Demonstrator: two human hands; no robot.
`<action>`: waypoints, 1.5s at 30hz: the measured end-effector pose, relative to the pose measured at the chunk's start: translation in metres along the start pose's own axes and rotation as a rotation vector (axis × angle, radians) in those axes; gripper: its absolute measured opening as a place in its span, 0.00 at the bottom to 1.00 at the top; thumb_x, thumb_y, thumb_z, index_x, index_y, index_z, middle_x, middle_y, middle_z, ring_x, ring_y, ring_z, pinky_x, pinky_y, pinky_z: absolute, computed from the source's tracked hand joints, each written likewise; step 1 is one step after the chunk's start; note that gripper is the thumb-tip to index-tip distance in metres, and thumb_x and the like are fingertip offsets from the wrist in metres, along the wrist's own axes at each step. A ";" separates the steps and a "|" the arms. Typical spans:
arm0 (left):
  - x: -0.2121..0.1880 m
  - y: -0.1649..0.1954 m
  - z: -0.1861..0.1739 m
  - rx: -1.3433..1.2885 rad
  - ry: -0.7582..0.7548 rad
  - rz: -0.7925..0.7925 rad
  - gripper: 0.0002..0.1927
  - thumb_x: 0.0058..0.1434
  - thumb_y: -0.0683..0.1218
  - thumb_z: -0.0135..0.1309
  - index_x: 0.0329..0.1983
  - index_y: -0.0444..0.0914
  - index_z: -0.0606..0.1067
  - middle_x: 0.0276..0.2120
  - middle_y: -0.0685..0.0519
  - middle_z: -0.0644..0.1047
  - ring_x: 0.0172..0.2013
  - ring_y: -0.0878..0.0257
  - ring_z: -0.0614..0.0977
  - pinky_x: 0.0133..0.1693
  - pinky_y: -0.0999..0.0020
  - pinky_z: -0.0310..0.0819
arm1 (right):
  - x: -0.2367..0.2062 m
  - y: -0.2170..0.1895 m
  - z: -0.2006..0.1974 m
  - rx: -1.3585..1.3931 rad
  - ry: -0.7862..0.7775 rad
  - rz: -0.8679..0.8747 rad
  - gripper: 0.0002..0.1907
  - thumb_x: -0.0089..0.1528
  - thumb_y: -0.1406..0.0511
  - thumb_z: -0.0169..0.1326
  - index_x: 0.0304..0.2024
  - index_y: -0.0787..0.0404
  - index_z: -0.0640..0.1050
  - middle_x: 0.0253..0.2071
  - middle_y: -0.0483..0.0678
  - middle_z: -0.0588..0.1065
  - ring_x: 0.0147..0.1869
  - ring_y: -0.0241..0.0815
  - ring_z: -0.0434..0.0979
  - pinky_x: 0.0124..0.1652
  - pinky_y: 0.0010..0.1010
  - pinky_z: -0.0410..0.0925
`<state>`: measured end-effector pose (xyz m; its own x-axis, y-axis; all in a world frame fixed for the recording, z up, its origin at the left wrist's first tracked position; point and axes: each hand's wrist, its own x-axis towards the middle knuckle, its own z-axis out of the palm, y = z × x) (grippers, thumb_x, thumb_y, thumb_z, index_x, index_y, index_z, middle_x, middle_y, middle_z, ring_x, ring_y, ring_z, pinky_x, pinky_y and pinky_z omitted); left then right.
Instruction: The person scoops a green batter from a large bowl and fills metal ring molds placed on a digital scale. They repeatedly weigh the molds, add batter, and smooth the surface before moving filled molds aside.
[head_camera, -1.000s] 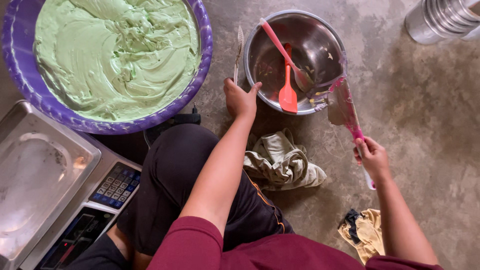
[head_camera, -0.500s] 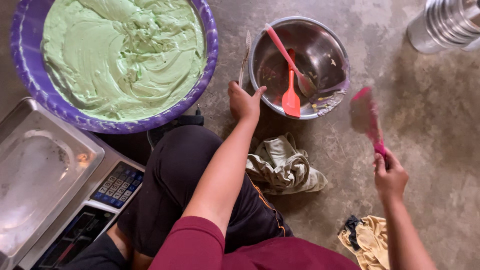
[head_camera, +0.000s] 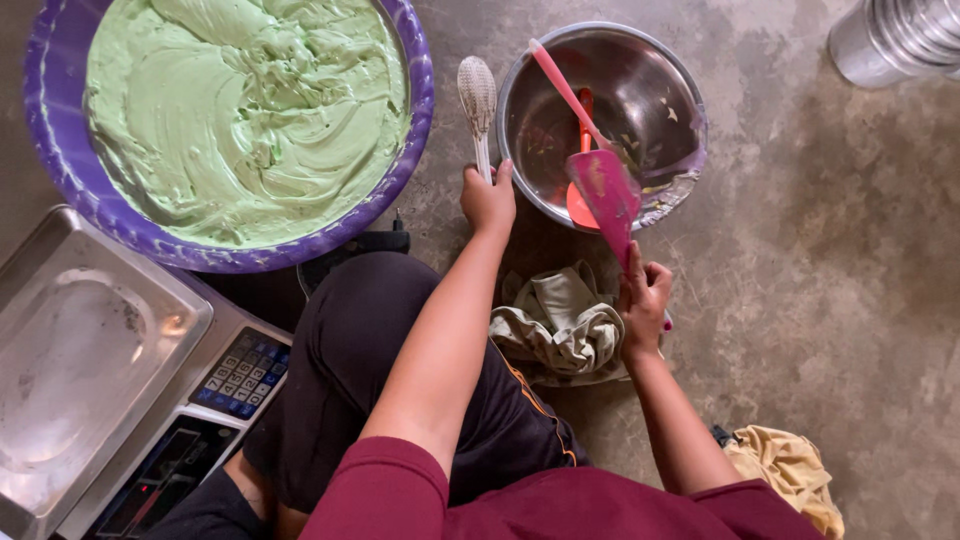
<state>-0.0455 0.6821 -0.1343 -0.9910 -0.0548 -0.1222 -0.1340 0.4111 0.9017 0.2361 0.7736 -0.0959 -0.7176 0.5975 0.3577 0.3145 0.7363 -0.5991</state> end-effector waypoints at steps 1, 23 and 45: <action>-0.001 0.001 0.000 -0.005 -0.006 -0.010 0.21 0.58 0.58 0.64 0.37 0.38 0.72 0.30 0.45 0.81 0.35 0.44 0.84 0.40 0.50 0.75 | -0.003 0.001 -0.001 -0.002 -0.012 0.000 0.36 0.67 0.74 0.54 0.75 0.44 0.66 0.50 0.52 0.64 0.52 0.47 0.65 0.56 0.34 0.65; -0.002 0.011 -0.003 0.007 -0.016 -0.045 0.19 0.58 0.56 0.63 0.38 0.39 0.71 0.30 0.46 0.82 0.35 0.45 0.84 0.41 0.50 0.76 | -0.050 0.048 -0.065 0.040 -0.282 0.087 0.37 0.62 0.75 0.56 0.72 0.45 0.68 0.46 0.52 0.70 0.46 0.44 0.72 0.48 0.33 0.69; -0.003 0.010 -0.011 -0.024 -0.064 -0.055 0.21 0.56 0.56 0.65 0.40 0.39 0.71 0.30 0.48 0.82 0.35 0.47 0.84 0.41 0.52 0.77 | -0.087 0.051 -0.121 -0.223 -0.169 0.176 0.32 0.66 0.70 0.56 0.72 0.44 0.69 0.45 0.54 0.70 0.44 0.47 0.72 0.45 0.35 0.69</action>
<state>-0.0440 0.6764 -0.1201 -0.9802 -0.0180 -0.1970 -0.1885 0.3872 0.9025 0.3904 0.7976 -0.0709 -0.7273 0.6744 0.1272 0.5578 0.6888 -0.4630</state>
